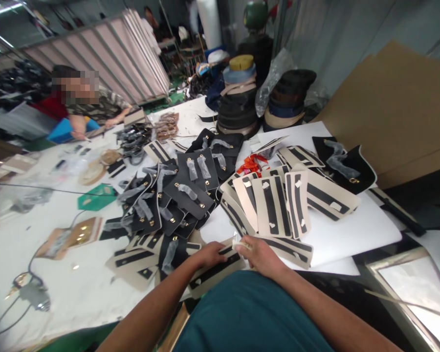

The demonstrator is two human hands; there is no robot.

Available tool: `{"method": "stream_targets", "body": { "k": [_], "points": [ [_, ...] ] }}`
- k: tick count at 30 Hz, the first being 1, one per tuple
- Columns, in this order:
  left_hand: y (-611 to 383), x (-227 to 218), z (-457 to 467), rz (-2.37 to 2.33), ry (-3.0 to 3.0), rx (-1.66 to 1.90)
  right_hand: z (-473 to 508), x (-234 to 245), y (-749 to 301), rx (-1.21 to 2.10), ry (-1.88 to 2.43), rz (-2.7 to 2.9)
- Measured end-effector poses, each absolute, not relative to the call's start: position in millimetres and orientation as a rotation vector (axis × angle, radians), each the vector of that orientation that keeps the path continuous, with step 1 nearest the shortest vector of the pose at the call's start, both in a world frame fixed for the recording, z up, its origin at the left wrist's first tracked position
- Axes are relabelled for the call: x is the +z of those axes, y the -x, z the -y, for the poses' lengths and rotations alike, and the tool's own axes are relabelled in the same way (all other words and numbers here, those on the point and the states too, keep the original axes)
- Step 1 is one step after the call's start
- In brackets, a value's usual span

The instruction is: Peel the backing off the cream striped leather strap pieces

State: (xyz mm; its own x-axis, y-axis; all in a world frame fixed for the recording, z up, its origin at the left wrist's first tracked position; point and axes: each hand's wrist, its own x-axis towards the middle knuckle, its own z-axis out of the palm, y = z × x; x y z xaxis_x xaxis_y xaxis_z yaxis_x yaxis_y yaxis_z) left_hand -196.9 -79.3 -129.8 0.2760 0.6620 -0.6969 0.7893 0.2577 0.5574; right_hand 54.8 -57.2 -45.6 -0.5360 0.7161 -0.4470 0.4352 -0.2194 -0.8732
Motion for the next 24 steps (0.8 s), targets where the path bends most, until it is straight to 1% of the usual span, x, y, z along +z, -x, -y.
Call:
{"method": "stream_targets", "body": {
  "k": [3, 7, 9, 15, 17, 20, 24],
  "points": [
    [209.2, -106.3, 82.7, -1.473, -1.396, 0.025, 52.8, -45.6, -52.0, 1.835, 1.339, 1.858],
    [210.6, -69.4, 89.1, -1.429, -1.128, 0.370, 46.2, -47.7, -44.8, 1.845, 1.276, 1.906],
    [203.6, -54.9, 92.0, -1.401, -1.024, 0.453, 43.3, -48.5, -40.6, 1.843, 1.239, 1.906],
    [179.6, -30.4, 92.4, -1.456, -1.123, 0.693, 37.6, -47.6, -37.0, 1.863, 1.185, 1.832],
    [174.6, -24.8, 92.6, -1.433, -1.139, 0.735, 36.3, -47.2, -39.6, 1.863, 1.211, 1.807],
    [168.3, -17.6, 93.8, -1.403, -1.103, 0.678, 34.7, -47.4, -44.5, 1.849, 1.222, 1.798],
    [156.4, -15.0, 90.9, -1.453, -1.143, 0.616, 34.6, -46.5, -49.7, 1.749, 1.241, 1.876]
  ]
}}
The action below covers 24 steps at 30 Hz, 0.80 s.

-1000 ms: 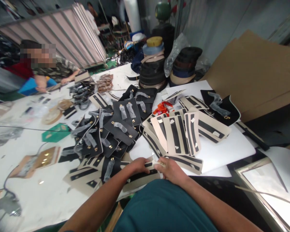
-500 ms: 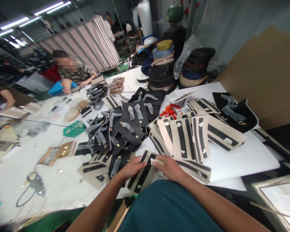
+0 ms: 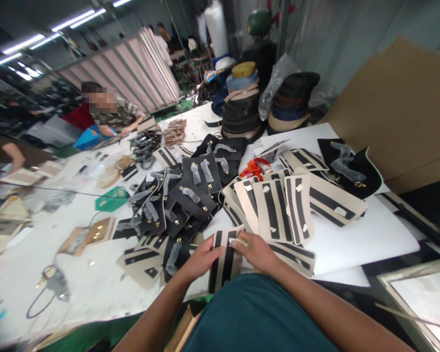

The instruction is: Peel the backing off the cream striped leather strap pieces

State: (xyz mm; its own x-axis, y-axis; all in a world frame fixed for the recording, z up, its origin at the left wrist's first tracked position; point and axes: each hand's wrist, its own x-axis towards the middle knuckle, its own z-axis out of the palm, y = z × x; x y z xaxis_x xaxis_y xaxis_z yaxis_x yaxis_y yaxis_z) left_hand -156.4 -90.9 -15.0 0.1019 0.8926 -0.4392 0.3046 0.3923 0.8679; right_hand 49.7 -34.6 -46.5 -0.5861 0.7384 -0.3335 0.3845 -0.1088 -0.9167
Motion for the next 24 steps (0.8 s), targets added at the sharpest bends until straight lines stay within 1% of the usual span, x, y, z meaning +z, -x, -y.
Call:
{"method": "stream_targets", "body": {
  "k": [6, 10, 13, 15, 18, 20, 22, 24],
  "points": [
    [129.8, -23.1, 78.7, -1.713, -1.231, 0.629, 38.8, -43.5, -54.7, 1.518, 1.231, 2.057],
    [114.5, -20.7, 72.8, -1.787, -1.332, 0.678, 37.9, -39.8, -58.8, 1.261, 1.209, 2.268],
    [103.9, -19.4, 61.2, -1.818, -1.366, 0.699, 38.6, -27.9, -63.6, 1.069, 1.239, 2.362],
    [101.3, -21.2, 46.4, -1.848, -1.359, 0.740, 43.8, -15.1, -66.8, 1.022, 1.218, 2.382],
    [107.6, -24.0, 15.9, -1.954, -1.221, 0.826, 57.5, 4.3, -70.0, 1.104, 1.007, 2.429],
    [112.7, -21.9, -6.6, -1.923, -1.104, 0.930, 65.2, 11.5, -71.3, 1.225, 0.975, 2.391],
    [111.3, -15.3, -30.0, -1.744, -0.979, 1.109, 69.0, 12.1, -72.4, 1.352, 1.053, 2.296],
    [100.5, -6.0, -54.7, -1.452, -0.797, 1.279, 69.6, 7.7, -72.8, 1.471, 1.114, 2.218]
  ]
}}
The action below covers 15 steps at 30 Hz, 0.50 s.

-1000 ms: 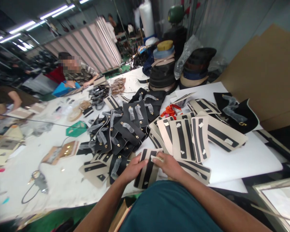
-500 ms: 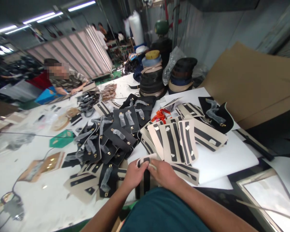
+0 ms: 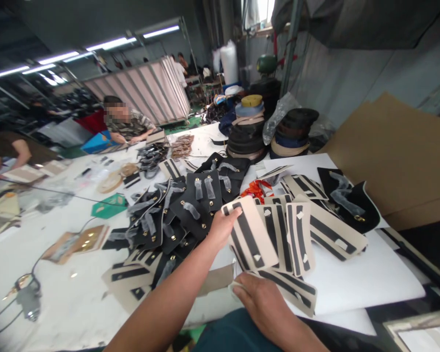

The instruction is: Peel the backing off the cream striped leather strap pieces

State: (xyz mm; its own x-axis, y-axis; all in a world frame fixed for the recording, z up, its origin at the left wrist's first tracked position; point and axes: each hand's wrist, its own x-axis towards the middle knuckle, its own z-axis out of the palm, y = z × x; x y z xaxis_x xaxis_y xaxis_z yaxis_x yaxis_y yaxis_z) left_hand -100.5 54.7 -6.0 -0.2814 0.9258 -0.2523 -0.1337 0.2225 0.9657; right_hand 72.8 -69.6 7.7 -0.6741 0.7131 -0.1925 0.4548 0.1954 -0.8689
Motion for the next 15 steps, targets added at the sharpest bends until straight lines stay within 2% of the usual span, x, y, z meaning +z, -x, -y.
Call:
{"method": "stream_targets", "body": {
  "k": [3, 6, 11, 15],
  "points": [
    [75.3, 5.7, -90.8, -0.976, -0.643, 1.306, 68.5, -1.0, -70.5, 1.575, 1.128, 2.160],
    [62.5, 8.0, -115.2, -0.929, -0.902, 1.201, 66.6, -7.0, -67.1, 1.516, 1.144, 2.157],
    [113.2, -0.7, -121.8, -1.680, -1.689, 0.919, 60.3, -14.4, -67.7, 1.360, 1.219, 2.143],
    [205.4, -3.0, -125.6, -2.322, -1.794, 0.768, 51.9, -15.9, -65.3, 1.438, 1.303, 2.037]
  ]
}}
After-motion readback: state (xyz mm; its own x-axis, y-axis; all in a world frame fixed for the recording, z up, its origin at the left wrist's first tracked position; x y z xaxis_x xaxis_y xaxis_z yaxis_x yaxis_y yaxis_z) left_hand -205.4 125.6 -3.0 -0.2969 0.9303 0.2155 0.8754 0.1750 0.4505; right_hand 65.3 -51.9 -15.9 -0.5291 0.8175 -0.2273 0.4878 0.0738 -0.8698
